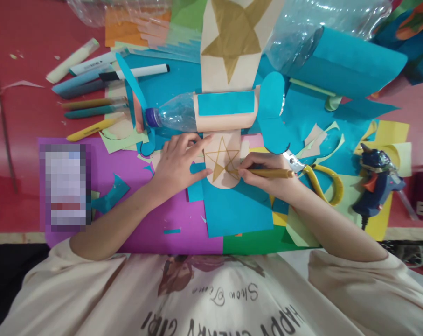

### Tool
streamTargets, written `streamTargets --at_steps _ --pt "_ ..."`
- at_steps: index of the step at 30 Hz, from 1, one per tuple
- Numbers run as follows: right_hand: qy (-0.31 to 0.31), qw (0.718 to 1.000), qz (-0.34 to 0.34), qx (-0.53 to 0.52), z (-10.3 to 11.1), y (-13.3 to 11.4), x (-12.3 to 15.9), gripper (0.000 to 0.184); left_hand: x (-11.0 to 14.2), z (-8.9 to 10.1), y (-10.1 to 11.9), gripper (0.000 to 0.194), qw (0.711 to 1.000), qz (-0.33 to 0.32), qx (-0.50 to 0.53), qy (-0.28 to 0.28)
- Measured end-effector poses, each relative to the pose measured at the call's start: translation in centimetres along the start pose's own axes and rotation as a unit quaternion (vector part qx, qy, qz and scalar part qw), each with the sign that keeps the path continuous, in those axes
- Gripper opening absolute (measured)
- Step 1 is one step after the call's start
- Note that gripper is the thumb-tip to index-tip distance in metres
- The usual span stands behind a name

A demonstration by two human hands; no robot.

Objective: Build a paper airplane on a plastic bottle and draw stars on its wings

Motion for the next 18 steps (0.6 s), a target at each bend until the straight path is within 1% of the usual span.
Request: streamTargets --at_steps 6,11,13,15,18 --pt "0.029 0.999 0.012 0.001 -0.12 0.33 -0.01 0.017 0.04 -0.07 -0.04 0.065 1.000 -0.006 -0.006 0.002" --pt "0.050 0.999 -0.006 0.009 -0.25 0.57 -0.08 0.018 0.03 -0.06 -0.04 0.065 1.000 -0.008 -0.005 0.002" --pt "0.056 0.998 -0.001 0.006 -0.25 0.52 -0.11 0.016 0.03 -0.04 -0.02 0.065 1.000 -0.008 -0.008 0.005" --pt "0.056 0.998 0.009 0.004 -0.20 0.39 -0.13 0.015 0.03 -0.04 0.01 0.065 1.000 -0.009 -0.009 0.007" --pt "0.036 0.999 0.009 0.004 -0.12 0.23 -0.08 0.017 0.08 -0.12 -0.02 0.066 1.000 -0.011 -0.008 0.008"
Point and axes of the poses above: each hand's wrist, its own x-axis away from the middle knuckle, its own z-axis out of the back of the hand, y = z × x, the point moved 2 cm from there along -x, towards the middle knuckle, and after that the axes turned 9 degrees about -z, right-handed, at the moved point
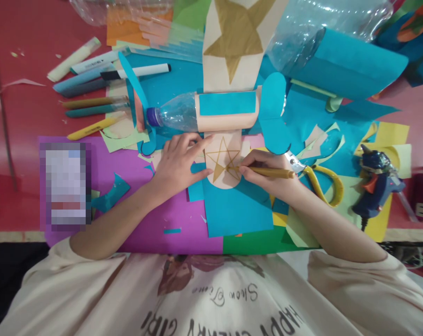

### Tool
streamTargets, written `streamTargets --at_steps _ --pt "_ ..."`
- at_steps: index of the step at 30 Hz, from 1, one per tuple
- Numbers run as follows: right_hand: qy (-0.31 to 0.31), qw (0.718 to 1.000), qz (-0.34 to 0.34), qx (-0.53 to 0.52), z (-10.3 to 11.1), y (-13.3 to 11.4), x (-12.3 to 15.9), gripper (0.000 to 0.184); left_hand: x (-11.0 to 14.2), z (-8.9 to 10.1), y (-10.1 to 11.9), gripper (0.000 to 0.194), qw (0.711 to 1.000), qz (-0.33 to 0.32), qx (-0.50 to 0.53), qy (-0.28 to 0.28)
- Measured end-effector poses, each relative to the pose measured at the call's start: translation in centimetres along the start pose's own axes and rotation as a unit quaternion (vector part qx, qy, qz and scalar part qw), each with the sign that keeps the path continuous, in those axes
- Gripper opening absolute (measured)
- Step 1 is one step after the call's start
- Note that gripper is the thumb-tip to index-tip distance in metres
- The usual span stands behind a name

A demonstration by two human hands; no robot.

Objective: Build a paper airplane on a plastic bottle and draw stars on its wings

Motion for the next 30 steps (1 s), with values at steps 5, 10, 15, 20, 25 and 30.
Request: streamTargets --at_steps 5,10,15,20,25,30 --pt "-0.039 0.999 -0.026 -0.017 0.06 0.10 0.16 0.022 0.06 -0.12 -0.11 0.068 1.000 0.002 -0.001 0.006" --pt "-0.022 0.999 -0.017 -0.025 0.02 0.01 0.02 0.020 -0.03 -0.03 -0.04 0.067 1.000 0.003 -0.006 0.001" --pt "0.009 1.000 -0.015 -0.011 -0.07 0.10 -0.09 0.018 -0.02 0.08 0.03 0.068 1.000 0.003 -0.012 -0.004" --pt "0.023 0.999 -0.023 -0.007 -0.07 0.26 0.00 0.016 0.05 0.08 -0.01 0.067 1.000 0.004 -0.001 -0.002" --pt "-0.010 0.999 -0.032 -0.020 -0.02 0.13 0.01 0.021 0.01 0.05 0.02 0.069 1.000 0.002 -0.003 -0.006" --pt "-0.006 0.999 -0.031 -0.008 0.18 0.01 0.01 0.024 -0.07 0.01 0.04 0.067 1.000 0.007 -0.009 -0.003"
Point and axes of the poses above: each hand's wrist, its own x-axis away from the middle knuckle, its own z-axis out of the back of the hand, y = z × x, the point moved 2 cm from there along -x, towards the middle knuckle, and after that the axes turned 9 degrees about -z, right-handed, at the moved point
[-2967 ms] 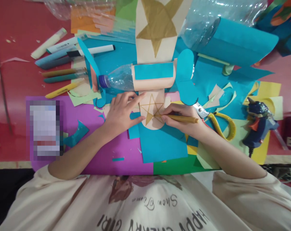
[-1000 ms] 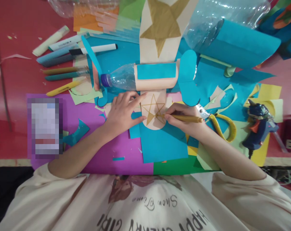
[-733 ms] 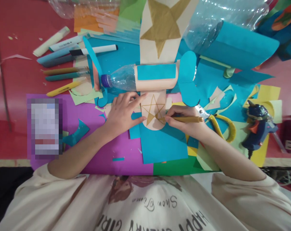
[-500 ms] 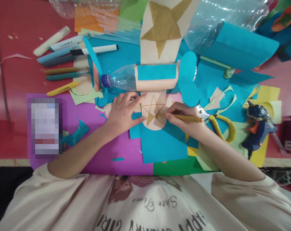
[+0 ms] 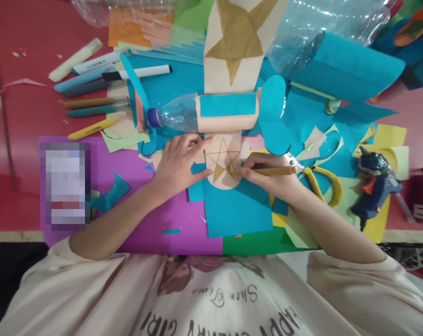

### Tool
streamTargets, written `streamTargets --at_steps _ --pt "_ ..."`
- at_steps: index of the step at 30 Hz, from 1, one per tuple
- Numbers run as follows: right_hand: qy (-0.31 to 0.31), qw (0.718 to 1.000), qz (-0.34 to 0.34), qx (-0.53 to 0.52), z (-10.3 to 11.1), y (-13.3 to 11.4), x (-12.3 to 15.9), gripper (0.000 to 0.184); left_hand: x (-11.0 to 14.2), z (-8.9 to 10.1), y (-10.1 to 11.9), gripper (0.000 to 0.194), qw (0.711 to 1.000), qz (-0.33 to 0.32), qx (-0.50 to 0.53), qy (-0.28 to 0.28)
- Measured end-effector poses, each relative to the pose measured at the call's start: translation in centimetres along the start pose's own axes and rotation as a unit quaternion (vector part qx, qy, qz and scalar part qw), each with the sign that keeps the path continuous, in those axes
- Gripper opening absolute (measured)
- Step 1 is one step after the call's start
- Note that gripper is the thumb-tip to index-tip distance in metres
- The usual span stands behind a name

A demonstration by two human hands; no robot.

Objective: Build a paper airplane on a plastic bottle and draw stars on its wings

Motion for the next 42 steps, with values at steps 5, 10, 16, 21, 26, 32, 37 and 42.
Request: streamTargets --at_steps 5,10,16,21,26,32,37,42 --pt "0.054 0.999 -0.002 0.000 0.11 0.07 -0.03 0.019 0.02 0.03 0.00 0.066 1.000 -0.001 0.005 0.000" --pt "0.054 0.998 0.016 -0.016 -0.16 0.28 0.00 0.016 0.04 0.00 -0.08 0.067 1.000 0.004 0.015 -0.006" --pt "0.038 0.999 0.000 0.006 -0.16 0.13 -0.08 0.017 0.06 0.03 -0.06 0.066 1.000 -0.006 0.013 -0.002" --pt "0.017 1.000 0.001 0.018 -0.12 -0.07 -0.06 0.024 0.09 0.03 -0.02 0.069 1.000 -0.004 0.004 -0.004" --pt "0.027 0.999 -0.028 0.017 0.01 -0.07 0.03 0.027 0.03 0.06 0.00 0.069 1.000 -0.002 0.005 -0.010" --pt "0.066 0.997 -0.019 -0.029 0.02 0.00 -0.10 0.013 -0.01 0.07 0.02 0.067 1.000 -0.003 -0.001 -0.011" --pt "0.061 0.998 -0.004 -0.026 -0.20 0.17 -0.11 0.013 0.06 -0.01 0.05 0.068 1.000 -0.005 -0.008 -0.005" --pt "0.048 0.999 -0.006 -0.004 -0.12 -0.01 -0.19 0.019 0.05 -0.05 -0.01 0.068 1.000 -0.001 -0.003 -0.002"
Point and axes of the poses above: each hand's wrist, its own x-axis away from the middle knuckle, its own z-axis out of the back of the hand, y = z × x, the point moved 2 cm from there along -x, towards the middle knuckle, and after that the axes turned 9 degrees about -z, right-handed, at the moved point
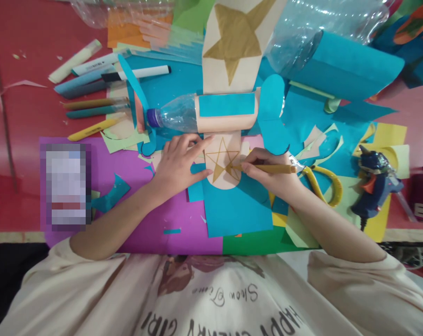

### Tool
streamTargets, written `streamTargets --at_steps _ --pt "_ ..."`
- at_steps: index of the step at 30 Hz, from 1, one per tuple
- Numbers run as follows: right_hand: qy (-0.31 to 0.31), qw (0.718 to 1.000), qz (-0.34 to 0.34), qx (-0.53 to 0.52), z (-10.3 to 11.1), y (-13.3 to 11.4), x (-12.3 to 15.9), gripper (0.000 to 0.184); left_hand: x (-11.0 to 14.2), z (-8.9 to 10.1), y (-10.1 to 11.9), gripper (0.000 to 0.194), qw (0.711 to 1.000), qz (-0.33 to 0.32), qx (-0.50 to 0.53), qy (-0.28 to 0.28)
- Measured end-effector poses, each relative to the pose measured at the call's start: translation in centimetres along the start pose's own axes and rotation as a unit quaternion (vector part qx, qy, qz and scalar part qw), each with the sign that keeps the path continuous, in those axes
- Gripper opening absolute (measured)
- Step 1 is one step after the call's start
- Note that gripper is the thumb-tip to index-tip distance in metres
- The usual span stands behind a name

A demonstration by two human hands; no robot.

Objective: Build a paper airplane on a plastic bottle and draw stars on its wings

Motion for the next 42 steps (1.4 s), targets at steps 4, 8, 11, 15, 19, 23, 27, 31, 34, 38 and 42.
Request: streamTargets --at_steps 4,8,11,15,19,23,27,31,34,38,42 --pt "-0.017 1.000 -0.013 0.017 0.07 -0.09 0.08 0.024 -0.04 0.08 -0.01 0.068 1.000 -0.003 0.008 -0.002" --pt "-0.028 0.999 -0.029 0.026 0.10 -0.12 0.20 0.027 -0.02 0.05 -0.01 0.067 1.000 -0.001 0.008 -0.002" --pt "-0.020 0.998 -0.055 -0.002 0.20 -0.07 0.09 0.022 0.01 -0.02 -0.05 0.067 1.000 0.000 0.009 0.000" --pt "0.017 0.995 -0.086 -0.055 0.34 0.18 -0.17 0.013 0.04 -0.07 -0.13 0.066 1.000 -0.002 0.005 0.002" --pt "0.015 0.998 -0.051 -0.035 0.23 0.16 -0.17 0.013 0.03 0.01 -0.15 0.067 1.000 -0.002 0.008 0.004" --pt "0.008 0.999 -0.036 0.004 0.24 -0.05 -0.05 0.014 0.03 0.08 -0.22 0.067 1.000 -0.004 0.016 -0.001" --pt "0.005 1.000 -0.010 0.028 0.31 -0.29 -0.04 0.014 0.00 0.09 -0.24 0.067 1.000 -0.003 0.020 0.000" --pt "0.005 0.999 0.004 0.038 0.28 -0.35 -0.02 0.015 -0.07 0.09 -0.11 0.067 1.000 0.003 0.017 -0.005" --pt "0.003 1.000 0.000 0.031 0.24 -0.33 0.01 0.015 -0.08 0.07 -0.03 0.067 1.000 0.003 0.012 -0.008" --pt "-0.009 0.999 -0.013 0.030 0.19 -0.32 0.03 0.019 -0.08 0.09 0.02 0.068 1.000 0.001 0.003 -0.004" --pt "-0.027 0.999 -0.033 0.026 0.12 -0.25 0.12 0.019 -0.09 0.16 0.07 0.068 1.000 0.002 0.000 -0.002"
Point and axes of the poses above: each hand's wrist, its own x-axis away from the middle knuckle, its own z-axis out of the back of the hand, y = z × x, the point moved 2 cm from there along -x, towards the middle knuckle, and after that the axes turned 9 degrees about -z, right-handed, at the moved point
